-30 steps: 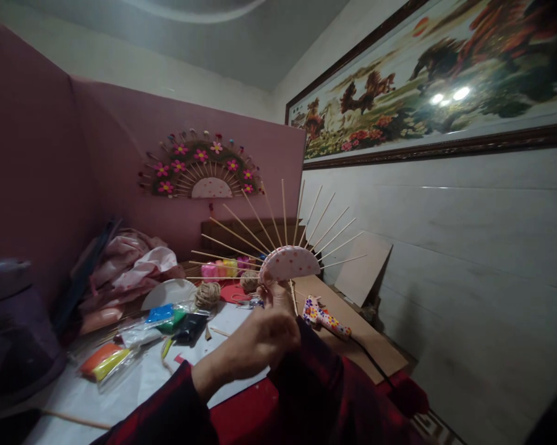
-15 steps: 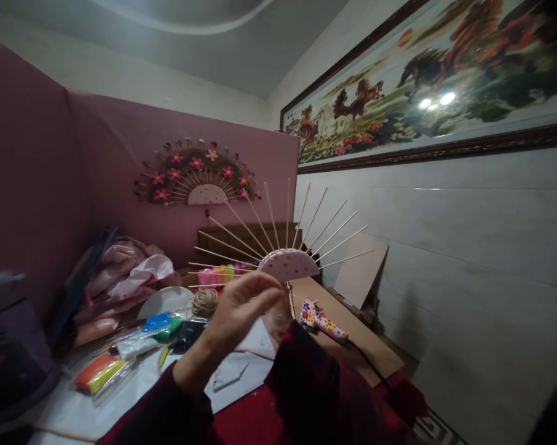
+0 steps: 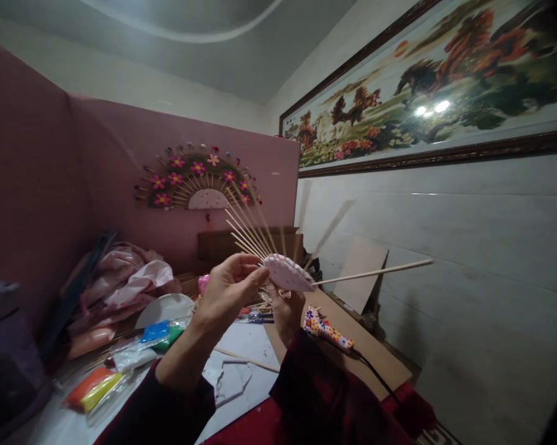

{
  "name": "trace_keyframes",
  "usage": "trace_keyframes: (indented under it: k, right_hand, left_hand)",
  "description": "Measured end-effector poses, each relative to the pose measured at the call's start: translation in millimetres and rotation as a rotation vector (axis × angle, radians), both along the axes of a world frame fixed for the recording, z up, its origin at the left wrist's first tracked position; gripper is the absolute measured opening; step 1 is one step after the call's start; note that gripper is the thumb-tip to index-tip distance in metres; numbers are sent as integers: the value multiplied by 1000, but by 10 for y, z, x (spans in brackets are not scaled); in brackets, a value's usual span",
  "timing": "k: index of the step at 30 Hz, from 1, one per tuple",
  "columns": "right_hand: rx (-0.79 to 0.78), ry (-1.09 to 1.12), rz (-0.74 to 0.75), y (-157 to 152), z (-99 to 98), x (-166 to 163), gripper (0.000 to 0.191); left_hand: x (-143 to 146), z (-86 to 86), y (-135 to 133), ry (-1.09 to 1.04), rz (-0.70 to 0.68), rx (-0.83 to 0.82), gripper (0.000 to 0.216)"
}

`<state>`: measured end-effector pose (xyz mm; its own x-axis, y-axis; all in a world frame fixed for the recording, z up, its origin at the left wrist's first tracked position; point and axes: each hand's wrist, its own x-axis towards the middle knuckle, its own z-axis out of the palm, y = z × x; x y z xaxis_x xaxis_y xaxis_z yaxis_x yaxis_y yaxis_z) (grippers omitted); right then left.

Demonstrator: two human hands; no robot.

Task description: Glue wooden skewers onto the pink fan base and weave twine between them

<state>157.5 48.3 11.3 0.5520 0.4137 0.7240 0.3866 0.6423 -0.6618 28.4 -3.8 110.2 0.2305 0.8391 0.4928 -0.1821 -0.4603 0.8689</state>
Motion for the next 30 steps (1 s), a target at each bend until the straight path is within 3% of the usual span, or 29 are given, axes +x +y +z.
trace_keyframes:
  k: [4, 7, 9, 13, 19, 23, 26, 30]
  right_hand:
    - [42, -237, -304, -28, 7, 144, 16]
    - [77, -297, -405, -12, -11, 223, 17]
    - [113, -333, -437, 3, -26, 255, 23]
    - [106, -421, -511, -15, -34, 280, 30]
    - [69, -546, -588, -61, -49, 282, 25]
    - [76, -608, -576, -42, -71, 258, 22]
    - [117, -603, -477, -69, -61, 180, 34]
    - [145, -300, -234, -165, -54, -15, 23]
  left_hand:
    - [-6, -4, -57, 64, -172, -125, 63]
    - [20, -75, -64, 34, -217, -91, 66]
    - [66, -163, -58, -38, -190, -79, 64]
    - [200, -371, -52, -185, 53, -252, 56]
    - [379, -601, -61, -459, 0, -404, 47]
    - [395, -651, 12, -604, 0, -468, 37]
    - [307, -622, 117, -719, 37, -504, 24]
    - [63, -561, 255, -754, -31, -500, 14]
